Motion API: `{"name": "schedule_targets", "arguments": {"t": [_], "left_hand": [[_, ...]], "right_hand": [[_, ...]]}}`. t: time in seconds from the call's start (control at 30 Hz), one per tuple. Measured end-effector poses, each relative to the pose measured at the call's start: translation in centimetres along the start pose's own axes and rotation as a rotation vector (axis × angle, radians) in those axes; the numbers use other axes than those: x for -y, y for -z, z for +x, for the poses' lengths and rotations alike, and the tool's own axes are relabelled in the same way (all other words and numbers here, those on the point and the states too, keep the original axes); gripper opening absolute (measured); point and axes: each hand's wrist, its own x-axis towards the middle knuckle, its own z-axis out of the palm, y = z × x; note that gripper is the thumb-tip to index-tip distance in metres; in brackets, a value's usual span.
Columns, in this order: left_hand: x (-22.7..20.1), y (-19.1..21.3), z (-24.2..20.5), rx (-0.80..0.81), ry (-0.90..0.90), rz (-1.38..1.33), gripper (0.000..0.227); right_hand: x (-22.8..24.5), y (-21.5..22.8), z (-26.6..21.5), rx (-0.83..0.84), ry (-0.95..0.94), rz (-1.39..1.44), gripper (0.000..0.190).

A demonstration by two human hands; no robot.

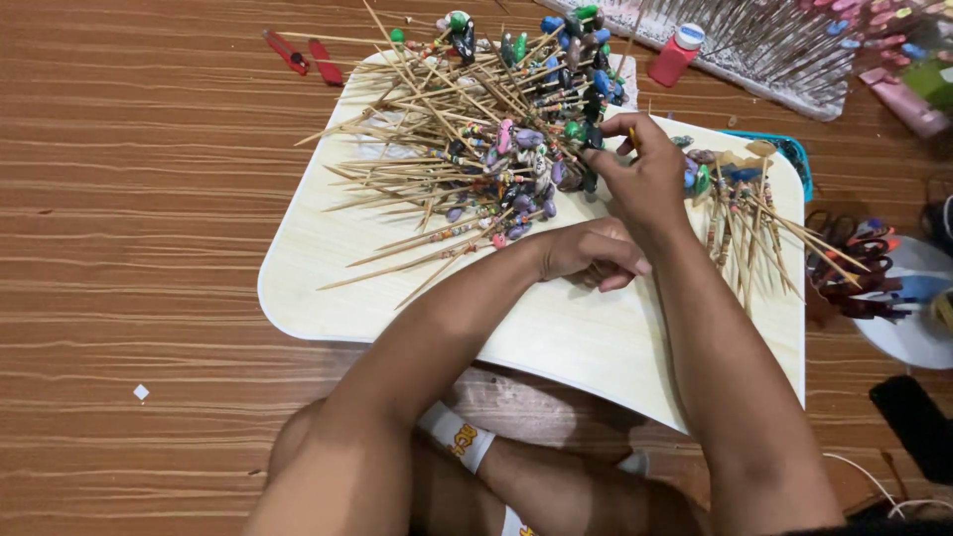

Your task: Assembling small fishing lures onto wooden sticks

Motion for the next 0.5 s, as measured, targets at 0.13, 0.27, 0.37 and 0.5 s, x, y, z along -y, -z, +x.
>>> {"name": "schedule_targets", "arguments": {"t": [0.13, 0.27, 0.37, 0.5], "left_hand": [[0.2, 0.2, 0.1, -0.025, 0.009, -0.039, 0.044], [0.2, 0.6, 0.1, -0.052, -0.015, -0.049, 0.043], [1.2, 1.1, 0.6, -0.078, -0.067, -0.091, 0.042], [1.1, 1.0, 0.6, -0.153, -0.166, -0.111, 0.031]], "right_hand": [[1.4, 0.1, -0.1, -0.016, -0.163, 0.238, 0.024], [3.1, 1.4, -0.2, -0.192, -0.250, 0.436, 0.010], [1.1, 4.7, -0.9, -0.278, -0.202, 0.369, 0.008], [2.8, 9.4, -3.4, -0.276, -0.037, 0.297, 0.004]]}}
